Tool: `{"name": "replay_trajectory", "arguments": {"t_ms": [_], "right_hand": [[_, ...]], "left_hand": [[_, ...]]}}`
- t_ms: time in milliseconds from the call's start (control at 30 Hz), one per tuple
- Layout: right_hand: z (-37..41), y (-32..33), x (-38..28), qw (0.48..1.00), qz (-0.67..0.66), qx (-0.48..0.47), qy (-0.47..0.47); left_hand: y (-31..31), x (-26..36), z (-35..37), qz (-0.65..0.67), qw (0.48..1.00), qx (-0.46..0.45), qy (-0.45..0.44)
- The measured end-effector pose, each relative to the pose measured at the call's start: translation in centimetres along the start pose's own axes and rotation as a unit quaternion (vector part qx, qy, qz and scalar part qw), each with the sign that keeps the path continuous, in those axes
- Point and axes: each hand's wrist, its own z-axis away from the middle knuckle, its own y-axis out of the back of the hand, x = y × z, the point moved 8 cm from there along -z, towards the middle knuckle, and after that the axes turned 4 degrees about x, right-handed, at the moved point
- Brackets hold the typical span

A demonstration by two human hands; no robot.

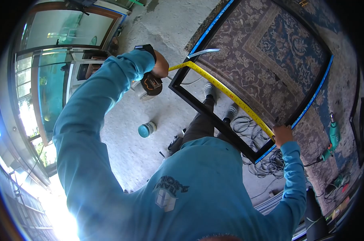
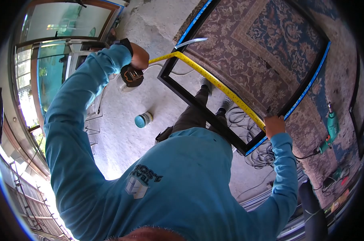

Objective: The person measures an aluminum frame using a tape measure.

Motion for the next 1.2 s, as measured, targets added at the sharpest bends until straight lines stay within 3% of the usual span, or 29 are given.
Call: {"name": "replay_trajectory", "arguments": {"t_ms": [267, 467, 1200], "right_hand": [[-0.1, -1.6, 0.5, 0.995, 0.071, 0.067, -0.010], [0.0, -0.3, -0.2, 0.999, 0.027, -0.031, 0.023], [-0.1, -0.3, 0.2, 0.999, -0.019, -0.032, 0.000]], "left_hand": [[-0.1, -0.3, 0.5, 0.043, 0.999, 0.007, 0.011], [-0.6, -0.6, 0.1, 0.045, 0.999, 0.008, -0.008], [-0.4, -1.8, -0.9, 0.039, 0.999, -0.002, 0.000]]}}
